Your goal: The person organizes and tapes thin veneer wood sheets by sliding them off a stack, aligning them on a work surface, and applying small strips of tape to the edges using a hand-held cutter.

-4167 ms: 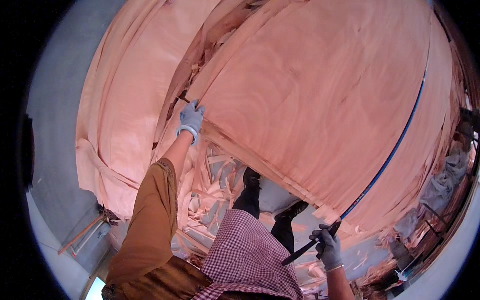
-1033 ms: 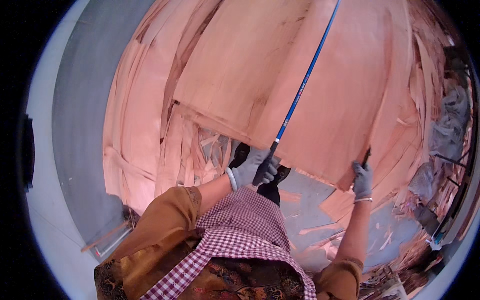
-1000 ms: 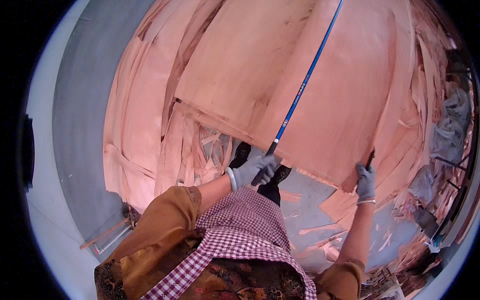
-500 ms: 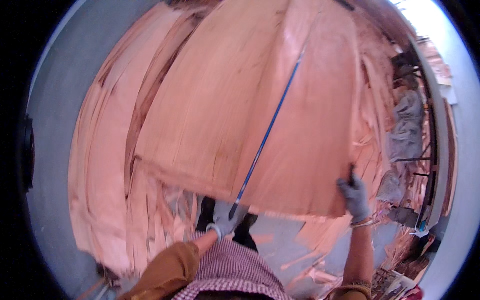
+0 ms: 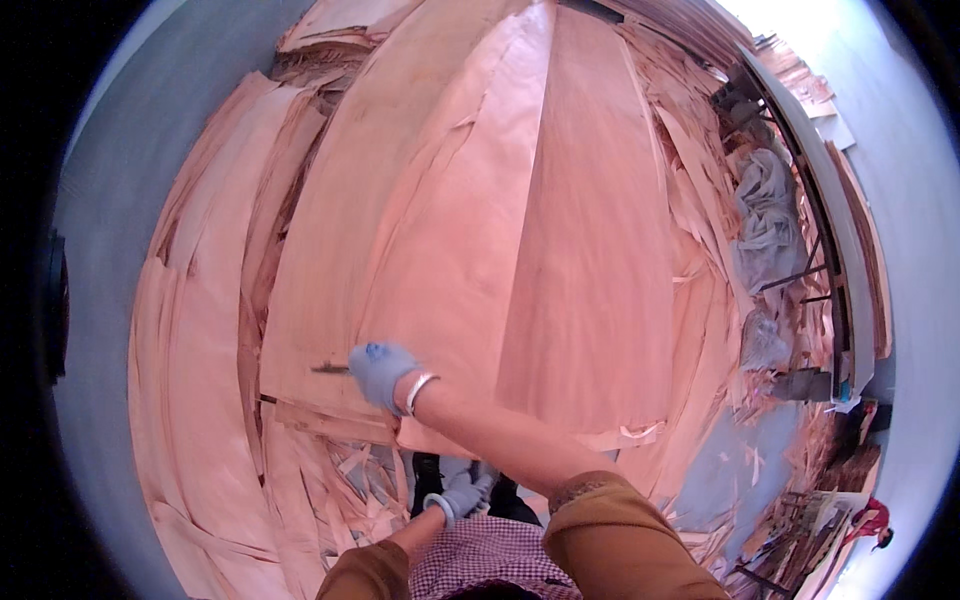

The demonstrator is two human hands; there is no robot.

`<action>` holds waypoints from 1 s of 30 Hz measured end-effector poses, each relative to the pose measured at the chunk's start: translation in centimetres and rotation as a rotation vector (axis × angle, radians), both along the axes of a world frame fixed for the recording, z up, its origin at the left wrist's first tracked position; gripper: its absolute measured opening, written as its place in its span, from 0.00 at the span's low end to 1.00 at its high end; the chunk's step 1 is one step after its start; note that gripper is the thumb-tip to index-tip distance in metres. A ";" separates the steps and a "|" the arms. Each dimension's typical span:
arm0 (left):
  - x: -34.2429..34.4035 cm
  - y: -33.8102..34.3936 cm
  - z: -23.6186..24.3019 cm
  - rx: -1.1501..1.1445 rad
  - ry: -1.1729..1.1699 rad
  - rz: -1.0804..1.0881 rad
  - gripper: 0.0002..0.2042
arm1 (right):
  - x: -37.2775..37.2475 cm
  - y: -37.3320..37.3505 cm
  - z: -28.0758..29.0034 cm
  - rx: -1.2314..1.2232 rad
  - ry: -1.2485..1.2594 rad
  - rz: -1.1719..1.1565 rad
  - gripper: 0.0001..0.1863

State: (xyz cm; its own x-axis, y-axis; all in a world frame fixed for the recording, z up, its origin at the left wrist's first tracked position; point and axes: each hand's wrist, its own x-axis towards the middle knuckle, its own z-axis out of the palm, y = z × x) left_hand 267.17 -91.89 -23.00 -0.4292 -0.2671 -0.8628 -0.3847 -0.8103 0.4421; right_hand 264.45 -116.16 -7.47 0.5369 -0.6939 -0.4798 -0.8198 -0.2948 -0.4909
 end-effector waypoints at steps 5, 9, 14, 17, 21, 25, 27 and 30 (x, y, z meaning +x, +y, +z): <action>-3.1 1.0 7.5 0.254 0.248 -0.022 0.07 | -2.7 6.2 -5.3 0.086 0.000 -0.058 0.11; -2.9 2.2 10.0 0.309 0.427 0.095 0.13 | -10.5 10.8 0.5 0.211 -0.369 -0.494 0.23; -4.6 2.6 12.2 0.251 0.380 0.070 0.12 | -19.3 19.7 1.5 0.074 -0.359 -1.084 0.29; -7.9 3.5 14.1 0.138 0.353 -0.009 0.13 | -18.4 24.5 -3.9 0.294 -0.962 -1.414 0.27; -12.4 5.8 14.1 0.091 0.501 0.064 0.12 | -21.8 26.5 -4.4 0.194 -1.089 -1.469 0.24; -23.0 8.0 22.4 0.155 0.695 -0.157 0.09 | -34.5 29.5 3.2 -0.080 -0.595 -1.152 0.34; -26.8 8.8 23.5 -0.035 0.736 -0.353 0.11 | -41.3 33.1 9.7 -0.048 -0.444 -1.199 0.32; -33.6 8.3 23.8 -0.194 0.729 -0.266 0.10 | -52.3 39.7 13.5 -0.323 0.121 -1.056 0.12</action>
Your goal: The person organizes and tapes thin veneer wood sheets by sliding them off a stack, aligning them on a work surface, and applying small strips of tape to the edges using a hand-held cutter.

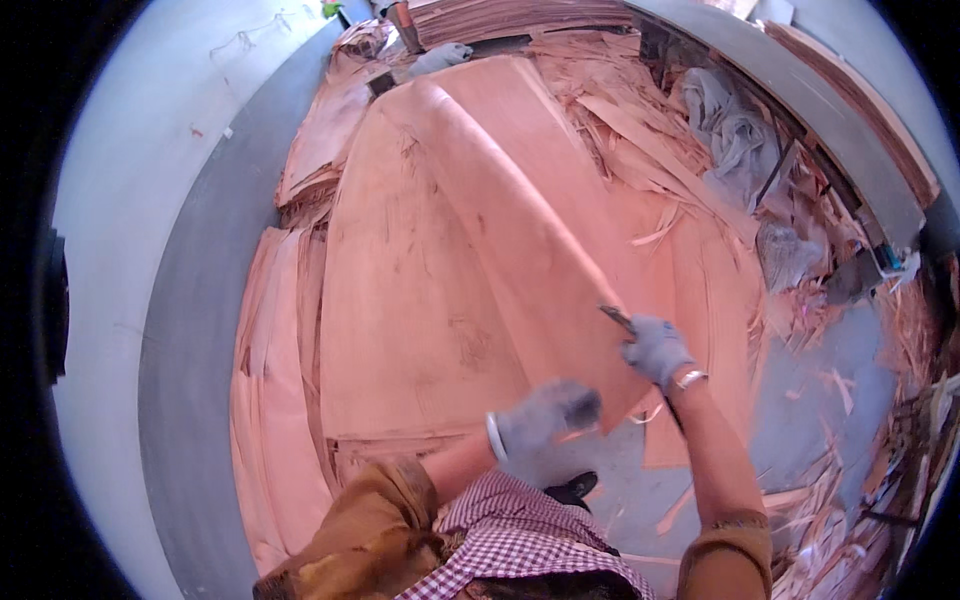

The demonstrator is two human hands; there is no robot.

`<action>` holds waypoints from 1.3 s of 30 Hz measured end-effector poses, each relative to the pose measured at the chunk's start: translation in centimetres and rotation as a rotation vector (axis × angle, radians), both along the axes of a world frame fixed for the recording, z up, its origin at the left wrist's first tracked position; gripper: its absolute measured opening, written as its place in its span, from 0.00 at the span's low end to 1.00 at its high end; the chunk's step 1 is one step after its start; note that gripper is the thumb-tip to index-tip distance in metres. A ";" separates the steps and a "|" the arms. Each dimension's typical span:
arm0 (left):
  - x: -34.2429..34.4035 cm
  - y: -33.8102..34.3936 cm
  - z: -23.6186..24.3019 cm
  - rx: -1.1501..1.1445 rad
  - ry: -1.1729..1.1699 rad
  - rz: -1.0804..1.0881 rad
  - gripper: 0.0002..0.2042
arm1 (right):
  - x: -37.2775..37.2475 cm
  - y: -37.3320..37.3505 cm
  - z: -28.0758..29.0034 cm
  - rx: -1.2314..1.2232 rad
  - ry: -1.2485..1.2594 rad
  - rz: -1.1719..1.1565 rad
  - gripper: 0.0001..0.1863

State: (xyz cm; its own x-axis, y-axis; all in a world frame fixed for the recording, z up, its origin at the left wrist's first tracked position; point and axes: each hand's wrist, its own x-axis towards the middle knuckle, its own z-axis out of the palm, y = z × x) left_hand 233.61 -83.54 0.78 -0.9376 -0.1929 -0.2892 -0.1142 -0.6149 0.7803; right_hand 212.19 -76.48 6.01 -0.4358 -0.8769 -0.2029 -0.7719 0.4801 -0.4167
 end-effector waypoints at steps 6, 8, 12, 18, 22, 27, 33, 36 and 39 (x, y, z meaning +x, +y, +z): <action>-13.3 -4.6 -2.7 -0.078 -0.210 0.605 0.17 | -6.6 12.7 3.4 -0.121 0.192 0.125 0.05; -18.2 -4.7 -2.3 -0.144 -0.361 0.668 0.19 | -7.8 16.7 3.7 -0.090 0.142 0.096 0.06; -26.7 -7.2 -6.8 -0.056 -0.261 0.633 0.23 | -11.1 22.0 9.6 0.017 0.093 0.122 0.06; -33.5 -4.9 1.4 0.186 0.040 0.644 0.11 | -18.1 25.1 14.3 0.169 0.091 0.161 0.08; -37.7 -9.1 2.5 -0.082 0.136 0.687 0.09 | -23.5 26.2 18.1 0.140 0.033 0.176 0.11; -42.3 -0.1 12.7 -0.237 0.228 0.800 0.15 | -29.9 32.1 24.2 0.069 0.024 0.273 0.13; -50.0 8.8 21.3 0.069 0.459 0.703 0.25 | -37.5 40.2 28.1 0.013 -0.043 0.255 0.16; -55.2 13.6 23.6 0.012 0.414 0.811 0.24 | -43.6 44.4 28.9 0.010 -0.040 0.285 0.17; -60.5 17.3 24.3 -0.363 0.409 1.018 0.22 | -50.2 48.8 27.9 -0.126 -0.067 0.340 0.18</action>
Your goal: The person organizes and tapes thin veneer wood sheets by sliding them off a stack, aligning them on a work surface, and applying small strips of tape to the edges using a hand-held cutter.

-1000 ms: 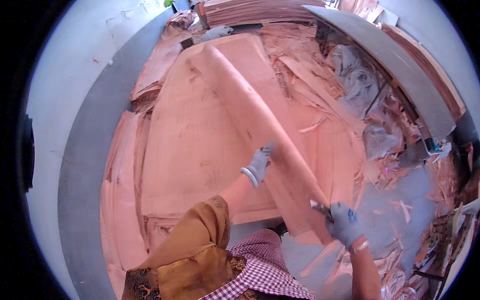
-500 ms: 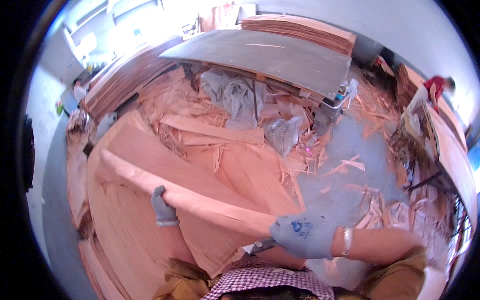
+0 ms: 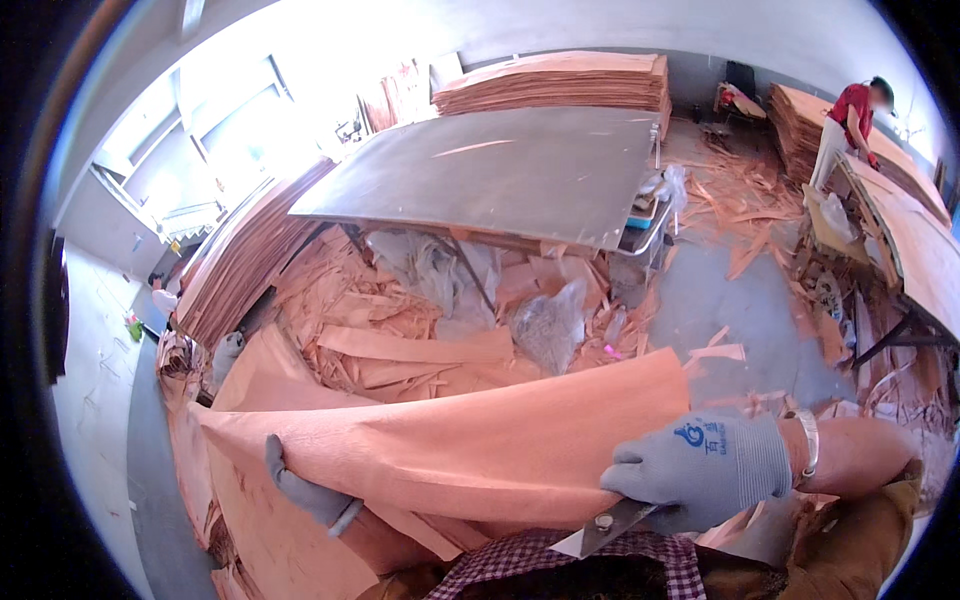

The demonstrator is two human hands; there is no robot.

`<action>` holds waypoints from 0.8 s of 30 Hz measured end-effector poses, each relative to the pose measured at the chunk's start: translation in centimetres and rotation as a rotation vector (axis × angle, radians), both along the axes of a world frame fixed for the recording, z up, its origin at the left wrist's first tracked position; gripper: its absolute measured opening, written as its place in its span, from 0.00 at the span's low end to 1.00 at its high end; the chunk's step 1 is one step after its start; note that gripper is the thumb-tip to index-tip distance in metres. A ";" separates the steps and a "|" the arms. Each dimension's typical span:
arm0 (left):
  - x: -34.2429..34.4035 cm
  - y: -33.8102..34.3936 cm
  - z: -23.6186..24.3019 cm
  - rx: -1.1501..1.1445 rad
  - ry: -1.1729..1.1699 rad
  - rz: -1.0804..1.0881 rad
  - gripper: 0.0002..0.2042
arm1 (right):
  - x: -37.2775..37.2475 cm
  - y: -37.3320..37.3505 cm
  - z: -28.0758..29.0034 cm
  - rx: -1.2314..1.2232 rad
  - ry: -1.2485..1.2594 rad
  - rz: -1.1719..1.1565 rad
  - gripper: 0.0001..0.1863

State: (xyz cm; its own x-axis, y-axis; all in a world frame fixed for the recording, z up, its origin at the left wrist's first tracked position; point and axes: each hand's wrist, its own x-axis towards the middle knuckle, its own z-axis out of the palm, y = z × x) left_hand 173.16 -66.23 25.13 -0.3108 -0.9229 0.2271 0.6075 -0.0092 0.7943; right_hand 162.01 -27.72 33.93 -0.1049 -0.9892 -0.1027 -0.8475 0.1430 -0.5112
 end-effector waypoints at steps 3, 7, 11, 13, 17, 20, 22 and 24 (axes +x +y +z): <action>-5.1 2.2 0.3 0.137 0.109 -0.153 0.21 | -5.3 4.2 -0.8 -0.018 -0.096 -0.036 0.21; -12.7 4.3 0.2 -0.126 -0.058 -0.005 0.20 | -11.3 7.6 -3.0 -0.061 -0.247 -0.086 0.23; -22.9 9.0 3.9 -0.060 0.017 -0.019 0.18 | -17.9 9.6 -4.3 -0.062 -0.307 -0.199 0.21; -26.8 9.4 4.6 -0.150 -0.010 -0.032 0.18 | -21.2 10.6 -6.1 -0.073 -0.168 -0.214 0.22; -36.9 9.1 5.6 -0.198 0.049 -0.170 0.20 | -27.6 10.4 -8.6 -0.258 -0.143 -0.363 0.21; -44.2 9.0 6.3 -0.219 0.071 -0.179 0.19 | -32.2 9.7 -9.9 -0.226 -0.205 -0.425 0.21; -48.8 8.4 6.5 -0.294 0.033 -0.171 0.14 | -35.4 9.4 -10.5 -0.207 -0.260 -0.451 0.23; -53.3 6.5 5.8 -0.303 0.014 -0.246 0.18 | -38.3 8.3 -10.4 -0.271 -0.253 -0.494 0.22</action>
State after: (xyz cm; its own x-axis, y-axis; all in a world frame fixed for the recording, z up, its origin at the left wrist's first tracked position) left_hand 119.90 -59.77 30.93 -0.5097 -0.7113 0.4840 0.6273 0.0778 0.7749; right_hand 123.69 -19.39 23.50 -0.5624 -0.8244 0.0635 -0.5618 0.3246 -0.7609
